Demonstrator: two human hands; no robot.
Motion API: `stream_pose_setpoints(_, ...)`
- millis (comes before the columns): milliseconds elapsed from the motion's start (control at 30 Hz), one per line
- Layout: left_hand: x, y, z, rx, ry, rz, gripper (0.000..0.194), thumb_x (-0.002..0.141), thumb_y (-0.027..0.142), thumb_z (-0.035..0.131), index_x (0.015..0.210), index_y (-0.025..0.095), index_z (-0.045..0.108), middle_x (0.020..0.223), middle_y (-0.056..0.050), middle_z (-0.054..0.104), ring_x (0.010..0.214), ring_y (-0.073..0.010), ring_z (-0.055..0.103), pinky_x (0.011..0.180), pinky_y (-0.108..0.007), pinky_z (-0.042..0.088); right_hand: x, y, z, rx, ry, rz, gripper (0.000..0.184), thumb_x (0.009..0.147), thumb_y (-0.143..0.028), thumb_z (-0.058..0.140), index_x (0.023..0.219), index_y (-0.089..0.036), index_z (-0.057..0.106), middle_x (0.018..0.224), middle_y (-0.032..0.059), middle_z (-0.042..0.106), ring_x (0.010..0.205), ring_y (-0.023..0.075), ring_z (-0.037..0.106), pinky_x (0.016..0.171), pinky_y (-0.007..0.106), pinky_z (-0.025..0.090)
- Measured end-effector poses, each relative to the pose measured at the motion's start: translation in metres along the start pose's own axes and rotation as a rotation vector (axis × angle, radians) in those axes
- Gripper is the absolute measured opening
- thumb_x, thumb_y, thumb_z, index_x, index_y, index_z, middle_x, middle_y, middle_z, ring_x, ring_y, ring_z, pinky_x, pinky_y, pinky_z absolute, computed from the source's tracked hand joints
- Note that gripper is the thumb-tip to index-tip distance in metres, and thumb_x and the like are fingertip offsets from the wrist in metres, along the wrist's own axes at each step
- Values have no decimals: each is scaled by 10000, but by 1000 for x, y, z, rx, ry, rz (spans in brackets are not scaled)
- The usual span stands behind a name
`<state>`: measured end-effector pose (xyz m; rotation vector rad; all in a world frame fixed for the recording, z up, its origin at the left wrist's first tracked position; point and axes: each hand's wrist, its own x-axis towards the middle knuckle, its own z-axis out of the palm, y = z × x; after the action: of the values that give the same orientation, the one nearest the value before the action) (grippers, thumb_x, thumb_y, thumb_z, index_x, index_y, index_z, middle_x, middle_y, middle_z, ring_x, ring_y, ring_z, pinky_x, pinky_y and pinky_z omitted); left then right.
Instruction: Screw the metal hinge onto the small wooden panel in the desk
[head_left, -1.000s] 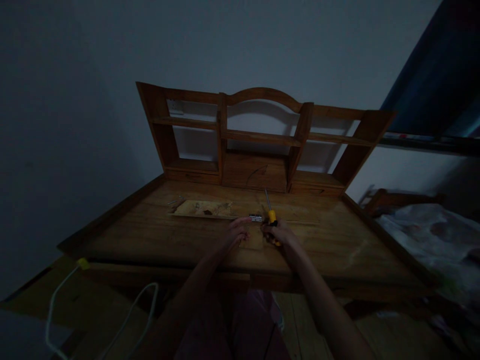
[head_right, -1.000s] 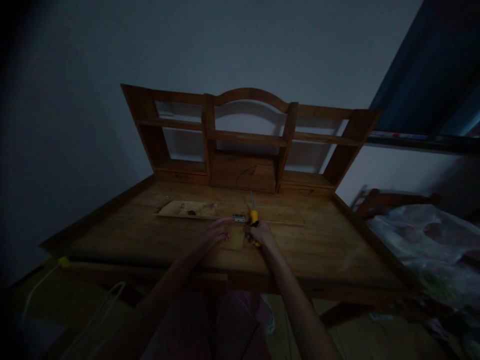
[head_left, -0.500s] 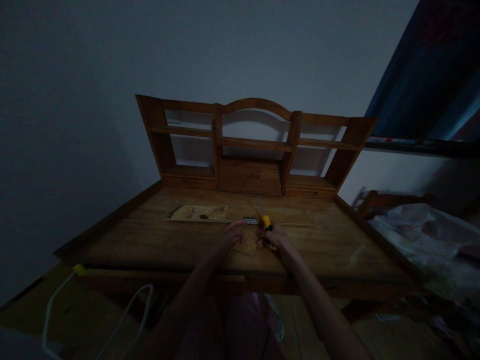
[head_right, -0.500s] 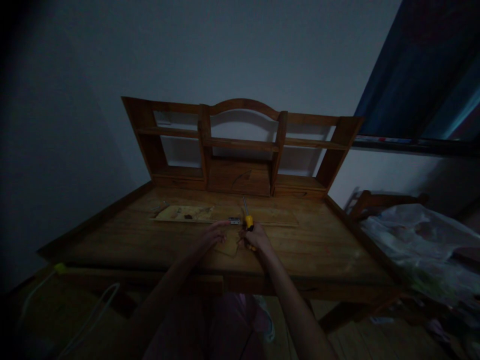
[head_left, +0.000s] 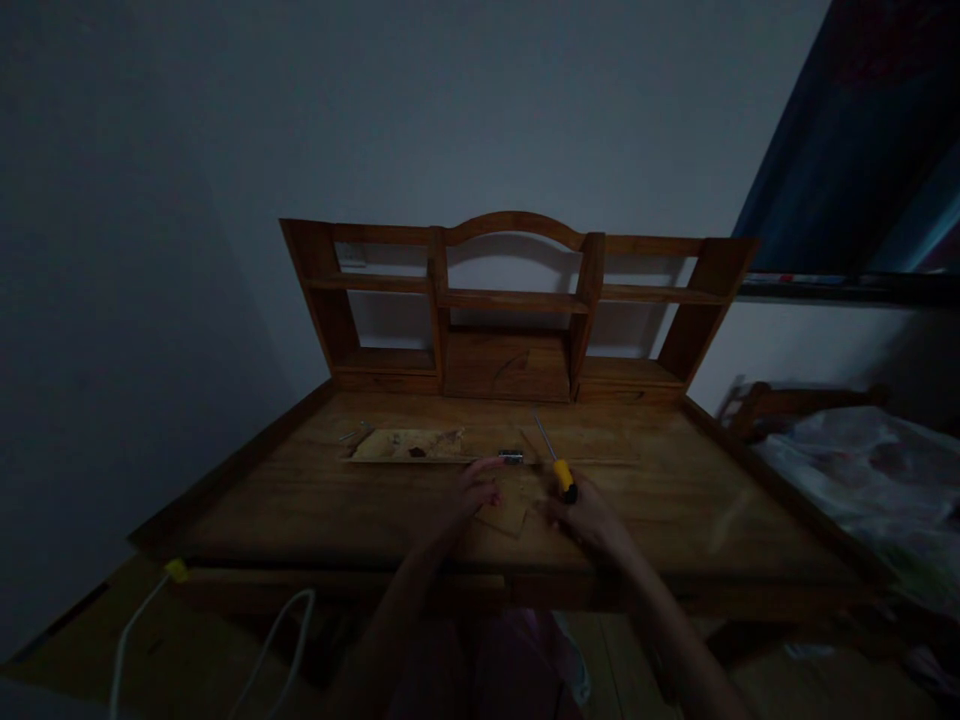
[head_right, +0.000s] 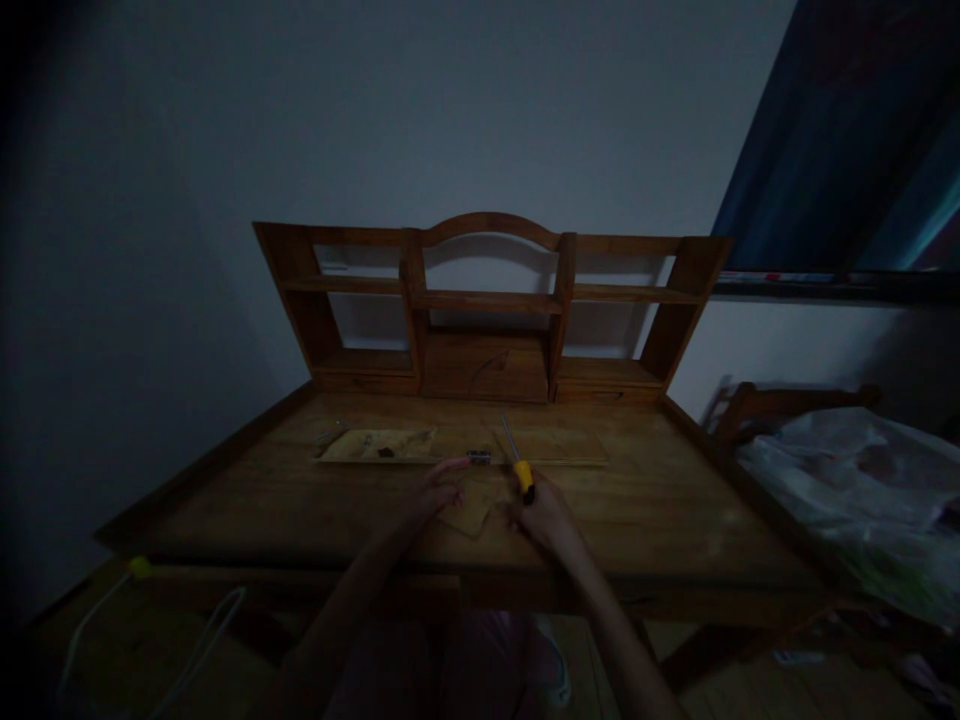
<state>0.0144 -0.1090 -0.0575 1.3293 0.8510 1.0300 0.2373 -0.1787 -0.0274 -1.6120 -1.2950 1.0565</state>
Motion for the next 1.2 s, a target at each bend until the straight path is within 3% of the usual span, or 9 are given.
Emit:
stream_pose_setpoints(100, -3, 5, 1, -24, 14, -9, 485, 693, 194, 660, 1174, 175, 718, 873, -55, 751, 730, -191, 655, 715, -313, 526, -27, 7, 3, -181, 132, -166, 569, 639, -390, 883, 1092, -207, 590, 1021, 72, 721, 932, 253, 700, 783, 341, 552)
stream_pose_setpoints(167, -3, 5, 2, -62, 14, -27, 461, 701, 212, 661, 1156, 170, 714, 849, -55, 741, 711, -190, 647, 706, -320, 527, -35, 5, 10, -249, 173, -213, 626, 662, -380, 872, 1187, -196, 584, 1182, 123, 703, 1123, 304, 668, 950, 408, 531)
stream_pose_setpoints(267, 1, -2, 1, -119, -19, -51, 489, 730, 266, 682, 1206, 155, 683, 805, -48, 721, 703, -187, 647, 705, -320, 523, -33, -2, 23, -265, 117, -264, 778, 625, -269, 888, 1321, -195, 550, 1345, 148, 655, 1249, 319, 627, 1080, 428, 471)
stream_pose_setpoints(467, 3, -17, 4, -168, 22, -27, 562, 724, 376, 719, 1236, 163, 629, 701, -18, 687, 635, -183, 640, 634, -303, 509, -21, -11, 36, -389, -11, -271, 722, 625, -264, 894, 1268, -201, 572, 1307, 154, 652, 1205, 344, 638, 1041, 446, 493)
stream_pose_setpoints(600, -2, -13, 6, -111, 62, 54, 550, 720, 349, 707, 1240, 181, 642, 1101, -100, 749, 651, -153, 641, 633, -311, 535, -13, -14, 29, -443, -33, -312, 671, 638, -265, 863, 1236, -183, 569, 1258, 156, 646, 1180, 335, 641, 999, 425, 510)
stream_pose_setpoints(667, -6, -8, 7, -62, 80, 98, 495, 742, 330, 690, 1217, 191, 675, 1265, -113, 717, 719, -160, 665, 716, -338, 567, -6, -16, 21, -438, -54, -378, 687, 656, -278, 854, 1268, -184, 555, 1293, 153, 628, 1220, 319, 618, 1034, 413, 490)
stream_pose_setpoints(800, -12, 3, 7, 29, 95, 118, 400, 820, 352, 685, 1188, 201, 721, 1224, -103, 745, 1051, -252, 705, 998, -399, 542, 10, -17, 0, -466, -141, -541, 668, 687, -317, 844, 1282, -212, 558, 1287, 109, 623, 1170, 282, 630, 1013, 401, 503)
stream_pose_setpoints(867, -13, 6, 7, 27, 97, 119, 402, 838, 392, 694, 1190, 200, 724, 1241, -114, 740, 1170, -281, 681, 1059, -416, 516, 19, -15, -8, -492, -155, -571, 661, 700, -327, 837, 1291, -202, 567, 1288, 114, 629, 1168, 285, 630, 1026, 413, 498)
stream_pose_setpoints(1200, -14, 0, 6, -78, 205, 47, 427, 814, 461, 740, 1139, 186, 711, 1194, -131, 748, 1162, -289, 694, 1015, -419, 541, 40, -6, -18, -373, -225, -605, 741, 680, -337, 862, 1359, -229, 585, 1333, 84, 645, 1222, 276, 621, 1083, 391, 469)
